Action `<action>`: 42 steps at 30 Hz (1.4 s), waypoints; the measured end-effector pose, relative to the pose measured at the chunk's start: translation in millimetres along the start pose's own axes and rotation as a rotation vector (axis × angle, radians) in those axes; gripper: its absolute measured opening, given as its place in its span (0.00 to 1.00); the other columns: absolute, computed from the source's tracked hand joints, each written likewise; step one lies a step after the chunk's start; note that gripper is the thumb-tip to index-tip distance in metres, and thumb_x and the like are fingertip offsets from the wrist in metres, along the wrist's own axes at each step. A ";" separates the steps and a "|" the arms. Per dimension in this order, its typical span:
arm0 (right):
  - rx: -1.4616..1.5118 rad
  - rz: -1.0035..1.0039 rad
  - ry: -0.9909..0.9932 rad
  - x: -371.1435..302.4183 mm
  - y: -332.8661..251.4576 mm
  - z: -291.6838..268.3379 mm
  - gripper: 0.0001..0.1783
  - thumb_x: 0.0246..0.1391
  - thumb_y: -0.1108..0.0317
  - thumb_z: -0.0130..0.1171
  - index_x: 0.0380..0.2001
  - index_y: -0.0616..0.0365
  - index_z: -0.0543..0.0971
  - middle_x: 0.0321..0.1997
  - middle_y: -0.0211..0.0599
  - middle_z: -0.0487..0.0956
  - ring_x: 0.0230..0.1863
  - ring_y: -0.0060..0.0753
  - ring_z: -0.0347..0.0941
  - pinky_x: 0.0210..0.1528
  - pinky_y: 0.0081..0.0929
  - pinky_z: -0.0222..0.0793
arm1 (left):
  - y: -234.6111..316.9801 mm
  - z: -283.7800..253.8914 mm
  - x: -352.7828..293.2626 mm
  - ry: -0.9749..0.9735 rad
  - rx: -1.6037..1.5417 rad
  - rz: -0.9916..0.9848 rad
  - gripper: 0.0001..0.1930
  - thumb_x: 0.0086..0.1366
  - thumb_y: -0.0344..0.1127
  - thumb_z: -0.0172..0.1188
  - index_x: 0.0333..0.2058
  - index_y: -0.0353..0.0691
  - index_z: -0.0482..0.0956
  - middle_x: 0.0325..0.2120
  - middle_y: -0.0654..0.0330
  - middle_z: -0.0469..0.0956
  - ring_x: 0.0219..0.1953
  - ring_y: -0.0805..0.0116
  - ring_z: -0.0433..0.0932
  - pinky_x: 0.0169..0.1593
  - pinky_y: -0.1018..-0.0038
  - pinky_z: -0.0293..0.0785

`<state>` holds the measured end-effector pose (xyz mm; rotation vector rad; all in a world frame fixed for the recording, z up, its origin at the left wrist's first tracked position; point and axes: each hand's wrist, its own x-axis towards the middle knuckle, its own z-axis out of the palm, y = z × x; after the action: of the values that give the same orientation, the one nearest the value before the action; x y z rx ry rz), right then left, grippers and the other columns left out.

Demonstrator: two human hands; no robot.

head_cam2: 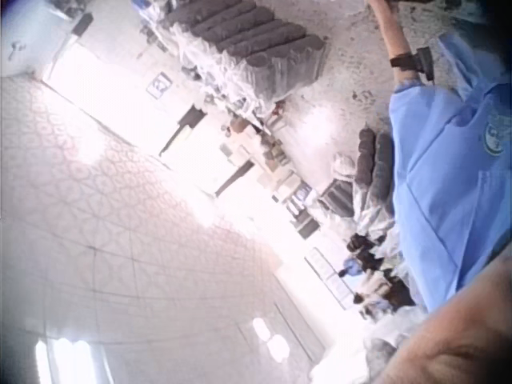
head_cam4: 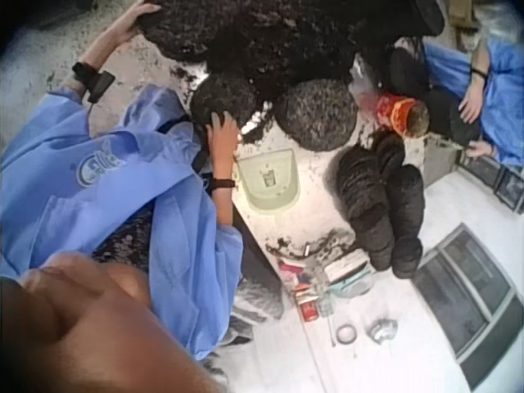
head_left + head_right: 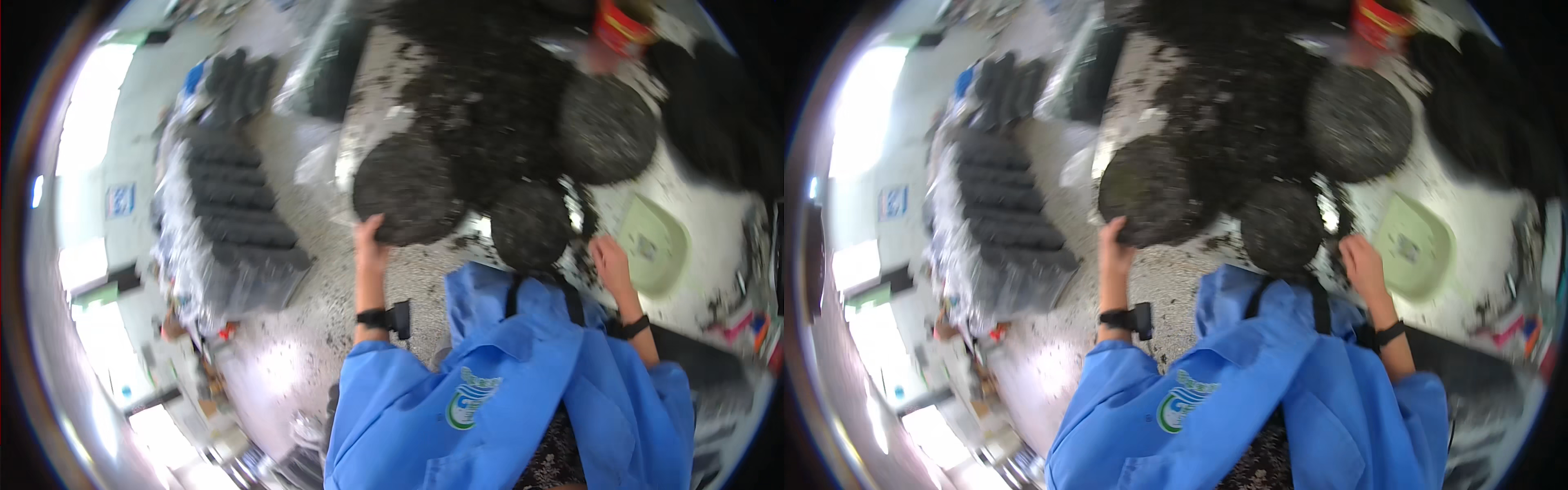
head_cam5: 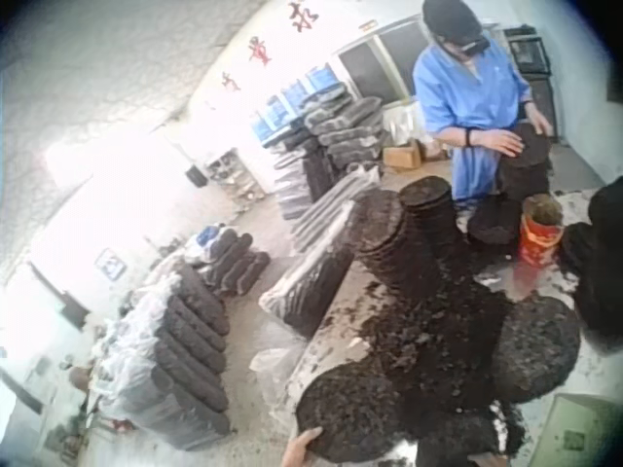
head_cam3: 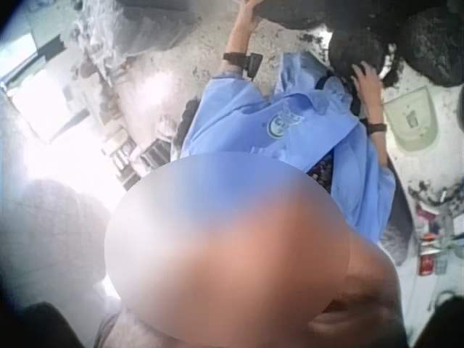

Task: The person sorts dark, dried seaweed sheets on a metal table, separating them into neat stacks. They also use a red container to scoop loose seaweed fragments and pour them into a large plastic bag. The person handles the seaweed sheets by hand, occasionally using a sieve to sift the material.

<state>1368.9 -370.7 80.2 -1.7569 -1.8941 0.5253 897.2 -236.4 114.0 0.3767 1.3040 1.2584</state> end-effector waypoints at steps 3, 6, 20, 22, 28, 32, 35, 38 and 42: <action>-0.058 -0.270 -0.202 21.8 -30.4 47.0 0.19 0.42 0.66 0.64 0.42 0.51 0.75 0.47 0.40 0.71 0.47 0.46 0.66 0.47 0.38 0.65 | 12.6 21.5 0.3 -0.056 0.031 0.026 0.19 0.54 0.32 0.62 0.45 0.42 0.70 0.40 0.60 0.75 0.42 0.63 0.76 0.46 0.64 0.74; -0.203 -0.349 -0.454 33.0 -52.9 78.9 0.41 0.31 0.57 0.72 0.55 0.41 0.69 0.65 0.48 0.56 0.63 0.58 0.53 0.59 0.53 0.54 | 33.2 30.3 0.0 0.052 0.316 0.101 0.37 0.53 0.29 0.63 0.60 0.41 0.56 0.44 0.56 0.72 0.44 0.59 0.74 0.46 0.64 0.72; -0.502 -0.395 -0.468 26.8 -38.2 120.2 0.55 0.26 0.53 0.75 0.62 0.41 0.60 0.71 0.54 0.42 0.70 0.68 0.36 0.60 0.71 0.42 | -52.1 74.6 -70.0 -0.574 1.087 1.037 0.20 0.53 0.36 0.60 0.43 0.32 0.73 0.44 0.47 0.71 0.47 0.47 0.71 0.52 0.58 0.67; -0.516 -0.436 -0.420 25.8 -39.2 121.0 0.54 0.29 0.52 0.74 0.62 0.42 0.60 0.71 0.56 0.41 0.70 0.68 0.35 0.60 0.72 0.42 | -93.3 88.1 -86.3 -0.605 1.257 0.891 0.24 0.54 0.38 0.60 0.48 0.31 0.70 0.41 0.45 0.72 0.45 0.45 0.72 0.51 0.58 0.69; -0.558 -0.402 -0.446 29.5 -37.2 119.8 0.53 0.31 0.50 0.73 0.63 0.42 0.59 0.71 0.56 0.40 0.70 0.69 0.34 0.60 0.72 0.40 | -251.4 50.5 -6.8 -0.148 1.172 0.229 0.37 0.56 0.51 0.62 0.54 0.27 0.62 0.29 0.45 0.76 0.34 0.53 0.78 0.36 0.64 0.74; -0.513 -0.426 -0.437 26.6 -33.2 120.7 0.51 0.32 0.48 0.72 0.62 0.44 0.61 0.71 0.57 0.39 0.70 0.70 0.32 0.61 0.72 0.39 | -277.1 46.7 10.9 -0.122 0.866 0.039 0.36 0.52 0.54 0.66 0.48 0.25 0.70 0.20 0.49 0.76 0.24 0.64 0.77 0.26 0.68 0.71; -0.436 -0.420 -0.478 25.1 -25.4 114.6 0.50 0.34 0.46 0.70 0.61 0.45 0.62 0.71 0.56 0.39 0.70 0.69 0.32 0.61 0.72 0.37 | -264.7 55.2 1.2 -0.131 0.704 -0.112 0.33 0.49 0.53 0.68 0.42 0.27 0.75 0.19 0.54 0.75 0.23 0.68 0.75 0.26 0.69 0.70; -0.265 -0.358 -0.509 37.7 -28.6 86.4 0.45 0.37 0.46 0.69 0.59 0.48 0.65 0.70 0.54 0.44 0.70 0.65 0.36 0.63 0.67 0.37 | -227.7 79.1 -10.0 -0.247 0.602 -0.271 0.34 0.49 0.50 0.69 0.48 0.32 0.72 0.30 0.55 0.76 0.32 0.66 0.75 0.35 0.71 0.71; -0.056 -0.371 -0.449 44.8 -19.3 50.4 0.38 0.43 0.49 0.64 0.56 0.53 0.67 0.67 0.52 0.52 0.67 0.59 0.45 0.64 0.57 0.43 | -150.7 129.1 -63.8 -0.414 0.124 -0.511 0.46 0.49 0.45 0.69 0.61 0.32 0.53 0.55 0.50 0.64 0.58 0.59 0.62 0.58 0.67 0.61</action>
<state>1321.4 -325.2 55.7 -1.3423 -2.4928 0.7745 1092.6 -289.9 64.7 0.3405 1.0330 0.6308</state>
